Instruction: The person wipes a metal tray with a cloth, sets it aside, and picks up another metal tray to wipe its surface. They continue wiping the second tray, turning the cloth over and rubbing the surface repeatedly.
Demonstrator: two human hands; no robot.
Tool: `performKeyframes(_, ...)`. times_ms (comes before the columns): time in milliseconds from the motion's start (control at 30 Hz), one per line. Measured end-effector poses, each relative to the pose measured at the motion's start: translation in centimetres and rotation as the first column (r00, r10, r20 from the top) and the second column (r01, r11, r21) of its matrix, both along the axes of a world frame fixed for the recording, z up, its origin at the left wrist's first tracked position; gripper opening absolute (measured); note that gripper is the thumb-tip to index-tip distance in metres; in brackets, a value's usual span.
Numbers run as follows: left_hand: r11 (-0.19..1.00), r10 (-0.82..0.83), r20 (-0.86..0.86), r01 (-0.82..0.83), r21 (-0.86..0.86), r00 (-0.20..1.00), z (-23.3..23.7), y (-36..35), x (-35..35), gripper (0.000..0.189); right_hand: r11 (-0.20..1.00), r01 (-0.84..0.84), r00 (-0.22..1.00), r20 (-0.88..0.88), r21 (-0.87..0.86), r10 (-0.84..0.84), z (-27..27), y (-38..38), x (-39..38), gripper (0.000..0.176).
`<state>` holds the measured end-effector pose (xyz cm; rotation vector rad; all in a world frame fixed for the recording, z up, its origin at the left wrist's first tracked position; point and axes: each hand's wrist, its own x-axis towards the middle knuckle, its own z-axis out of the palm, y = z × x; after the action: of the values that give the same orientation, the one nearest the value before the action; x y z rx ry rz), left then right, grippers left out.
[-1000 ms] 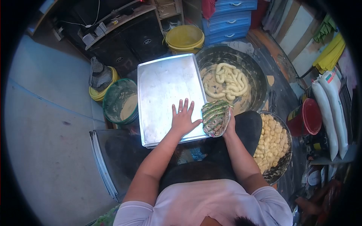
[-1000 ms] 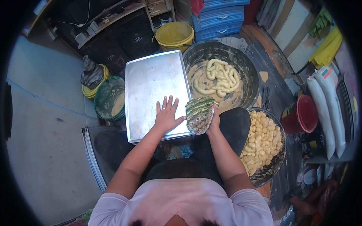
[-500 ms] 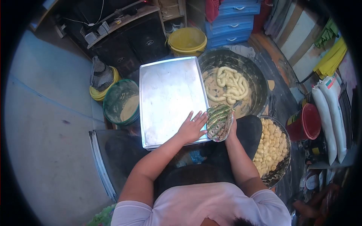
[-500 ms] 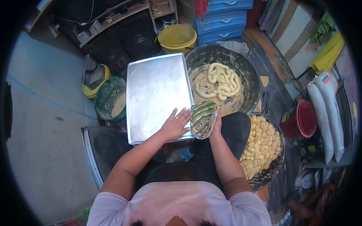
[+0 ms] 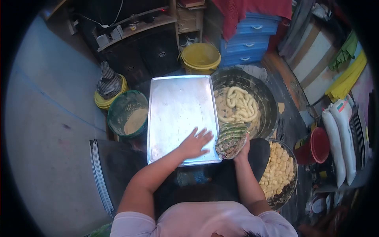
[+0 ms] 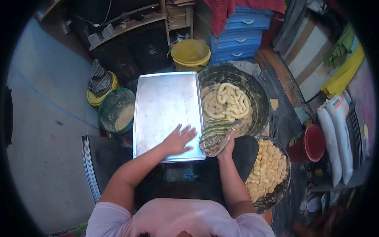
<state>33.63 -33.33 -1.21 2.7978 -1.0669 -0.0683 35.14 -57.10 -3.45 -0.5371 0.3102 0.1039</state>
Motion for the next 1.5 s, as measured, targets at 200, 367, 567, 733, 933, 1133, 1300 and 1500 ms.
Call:
performKeyframes(200,0.780,0.316,-0.370,-0.461,-0.423,0.874,1.4,11.3,-4.8,0.018,0.651,0.080,0.944,0.267,-0.755,0.194,4.8,0.1,-1.0,0.041)
performKeyframes(367,0.263,0.807,-0.401,-0.871,-0.415,0.434,5.5,16.1,-4.4,0.022,-0.055,0.305,0.460,0.097,-0.951,0.882,7.4,7.7,-3.8,0.056)
performKeyframes(567,0.370,0.908,-0.114,-0.899,-0.232,0.403,-0.2,14.5,-3.4,0.068,-0.455,0.500,0.320,-0.331,-0.737,0.888,5.1,9.4,-5.2,0.061)
performKeyframes(733,0.363,0.878,-0.274,-0.919,-0.156,0.393,-0.3,15.1,-3.3,0.067,-0.537,0.472,0.568,-0.225,-0.699,0.792,3.3,8.6,3.0,0.058)
performKeyframes(933,0.375,0.873,-0.239,-0.898,-0.229,0.425,-1.2,15.1,-3.2,0.065,-0.579,0.467,0.802,0.043,-0.669,0.596,2.3,14.8,20.3,0.054)
performKeyframes(1133,0.247,0.882,-0.296,-0.894,-0.374,0.367,-1.9,14.7,-3.2,0.054,-0.415,0.360,0.774,0.020,-0.835,0.632,5.1,19.8,19.7,0.052)
performKeyframes(1300,0.175,0.835,-0.396,-0.865,-0.470,0.383,-2.4,15.2,-3.3,0.045,-0.160,0.492,0.186,-0.076,-0.856,0.980,3.3,20.3,1.2,0.068)
performKeyframes(1500,0.276,0.858,-0.317,-0.883,-0.378,0.404,-2.0,15.1,-3.4,0.048,-0.083,0.415,0.035,-0.076,-0.906,0.997,5.8,14.1,-2.6,0.041)
